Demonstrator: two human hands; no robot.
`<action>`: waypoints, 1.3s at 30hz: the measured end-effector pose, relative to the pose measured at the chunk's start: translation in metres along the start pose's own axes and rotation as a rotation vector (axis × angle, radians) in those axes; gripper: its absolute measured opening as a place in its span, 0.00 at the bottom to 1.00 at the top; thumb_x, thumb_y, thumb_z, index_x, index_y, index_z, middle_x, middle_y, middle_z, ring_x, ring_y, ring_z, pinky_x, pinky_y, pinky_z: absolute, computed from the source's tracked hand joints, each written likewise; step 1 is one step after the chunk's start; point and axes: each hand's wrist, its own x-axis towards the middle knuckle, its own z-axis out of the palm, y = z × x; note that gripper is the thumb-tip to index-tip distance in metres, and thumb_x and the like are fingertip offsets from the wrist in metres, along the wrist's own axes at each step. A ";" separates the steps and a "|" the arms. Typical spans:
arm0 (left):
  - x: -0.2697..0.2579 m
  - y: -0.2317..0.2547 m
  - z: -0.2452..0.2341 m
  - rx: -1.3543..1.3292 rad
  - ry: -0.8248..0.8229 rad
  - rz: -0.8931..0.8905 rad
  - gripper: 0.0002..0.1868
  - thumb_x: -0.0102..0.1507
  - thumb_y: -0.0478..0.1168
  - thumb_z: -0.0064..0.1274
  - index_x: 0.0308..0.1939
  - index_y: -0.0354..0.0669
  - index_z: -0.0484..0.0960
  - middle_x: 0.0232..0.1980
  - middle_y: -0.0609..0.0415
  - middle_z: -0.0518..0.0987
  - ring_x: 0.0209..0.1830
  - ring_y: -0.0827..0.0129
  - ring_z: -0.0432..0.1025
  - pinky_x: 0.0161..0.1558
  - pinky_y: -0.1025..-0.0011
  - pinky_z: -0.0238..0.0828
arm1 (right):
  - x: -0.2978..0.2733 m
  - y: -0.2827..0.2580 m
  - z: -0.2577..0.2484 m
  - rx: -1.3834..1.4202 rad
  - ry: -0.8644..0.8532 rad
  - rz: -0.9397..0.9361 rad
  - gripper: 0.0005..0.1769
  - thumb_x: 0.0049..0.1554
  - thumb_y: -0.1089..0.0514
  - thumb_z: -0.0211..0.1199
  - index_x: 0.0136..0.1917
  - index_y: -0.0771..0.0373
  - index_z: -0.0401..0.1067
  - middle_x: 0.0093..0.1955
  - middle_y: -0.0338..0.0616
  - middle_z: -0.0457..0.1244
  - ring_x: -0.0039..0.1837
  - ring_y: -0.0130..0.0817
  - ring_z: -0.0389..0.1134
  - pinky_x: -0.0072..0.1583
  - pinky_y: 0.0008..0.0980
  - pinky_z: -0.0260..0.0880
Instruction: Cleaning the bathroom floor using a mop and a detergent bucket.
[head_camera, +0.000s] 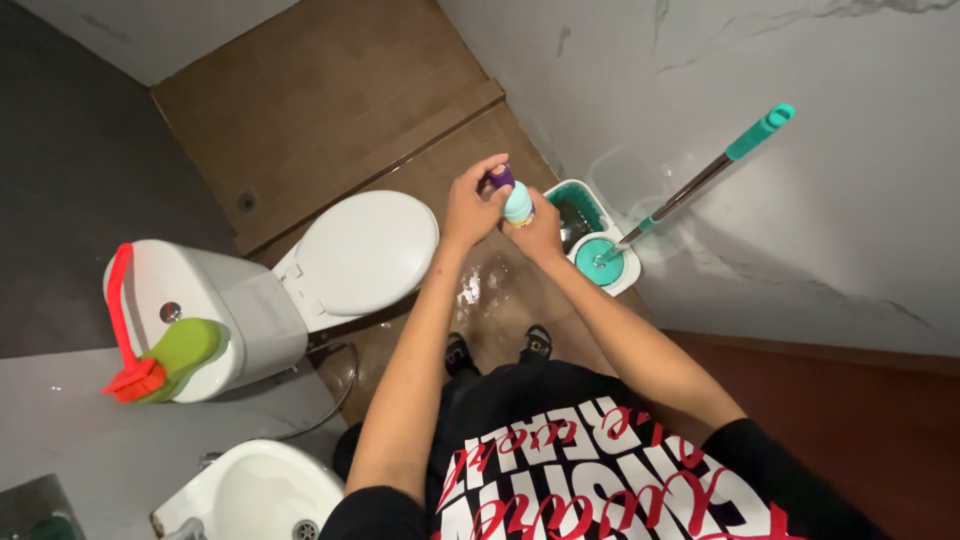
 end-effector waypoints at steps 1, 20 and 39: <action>-0.003 0.000 -0.001 0.000 0.000 -0.005 0.25 0.57 0.33 0.65 0.59 0.43 0.82 0.51 0.49 0.83 0.49 0.70 0.78 0.53 0.71 0.76 | -0.001 -0.003 0.002 0.000 -0.002 0.005 0.22 0.48 0.60 0.73 0.55 0.63 0.73 0.48 0.47 0.71 0.50 0.31 0.73 0.53 0.32 0.72; -0.021 -0.015 0.005 -0.060 -0.136 -0.098 0.25 0.65 0.37 0.59 0.60 0.42 0.63 0.47 0.50 0.75 0.46 0.71 0.71 0.50 0.72 0.72 | -0.020 -0.005 -0.003 0.071 -0.162 0.073 0.26 0.45 0.60 0.74 0.57 0.63 0.73 0.50 0.46 0.71 0.54 0.34 0.74 0.55 0.34 0.72; -0.007 0.029 0.053 0.027 -0.233 -0.040 0.07 0.65 0.34 0.63 0.46 0.39 0.82 0.34 0.58 0.77 0.34 0.78 0.69 0.40 0.74 0.70 | -0.020 0.054 -0.011 0.131 -0.049 0.199 0.31 0.41 0.61 0.80 0.58 0.64 0.73 0.53 0.42 0.71 0.55 0.28 0.72 0.58 0.31 0.72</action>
